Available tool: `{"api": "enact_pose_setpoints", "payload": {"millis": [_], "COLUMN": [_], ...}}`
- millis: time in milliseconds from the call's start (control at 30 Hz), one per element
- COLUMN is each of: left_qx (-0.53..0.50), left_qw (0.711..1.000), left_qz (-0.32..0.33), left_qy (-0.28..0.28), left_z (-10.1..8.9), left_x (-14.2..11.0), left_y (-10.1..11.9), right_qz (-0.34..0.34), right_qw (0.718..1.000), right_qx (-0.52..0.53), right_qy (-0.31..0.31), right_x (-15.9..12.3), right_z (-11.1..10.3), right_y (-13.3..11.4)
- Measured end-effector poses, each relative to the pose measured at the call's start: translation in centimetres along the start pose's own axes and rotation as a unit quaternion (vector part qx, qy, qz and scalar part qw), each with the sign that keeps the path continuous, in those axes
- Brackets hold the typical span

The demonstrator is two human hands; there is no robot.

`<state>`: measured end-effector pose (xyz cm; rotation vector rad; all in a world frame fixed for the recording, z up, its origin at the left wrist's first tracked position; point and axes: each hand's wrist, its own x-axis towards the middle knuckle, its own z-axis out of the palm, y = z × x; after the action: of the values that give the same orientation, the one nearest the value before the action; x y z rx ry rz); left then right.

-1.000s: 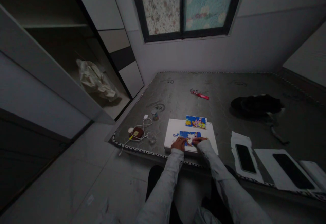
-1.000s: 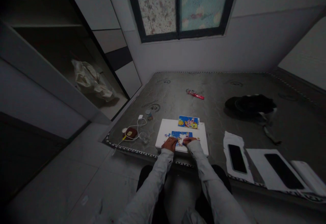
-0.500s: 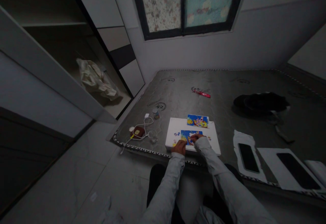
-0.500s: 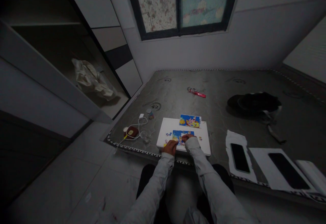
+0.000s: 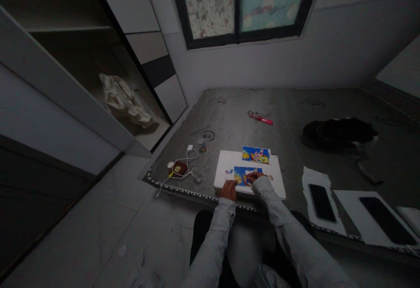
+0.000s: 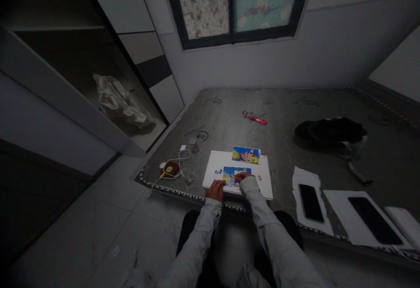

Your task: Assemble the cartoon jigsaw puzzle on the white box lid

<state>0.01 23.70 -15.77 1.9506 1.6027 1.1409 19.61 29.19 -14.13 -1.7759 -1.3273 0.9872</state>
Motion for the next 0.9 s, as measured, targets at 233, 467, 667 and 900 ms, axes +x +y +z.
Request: {"api": "enact_pose_setpoints", "payload": {"millis": [233,467,667,900], "left_qx": [0.055,-0.052,-0.103,-0.117], "left_qw": [0.996,0.996,0.976,0.965], "left_qz": [0.001,-0.071,-0.185,-0.22], "left_qy": [-0.076,-0.027,-0.047,-0.079], "left_z": [1.7,2.0,2.3,1.7], "left_x": [-2.3,-3.5,-3.4,-4.7], "left_y": [2.9,4.1,4.7,4.1], "right_qz": [-0.003,-0.023,-0.031,-0.028], "right_qw": [1.0,0.996,0.991,0.985], "right_qx": [0.025,0.086,0.127,0.155], "right_qy": [0.01,0.016,0.038,0.069], "right_x": [0.2,-0.9,-5.3,-8.9], "right_z": [-0.2,-0.9,-0.4,1.8], "right_y": [0.0,0.2,1.0,0.7]}}
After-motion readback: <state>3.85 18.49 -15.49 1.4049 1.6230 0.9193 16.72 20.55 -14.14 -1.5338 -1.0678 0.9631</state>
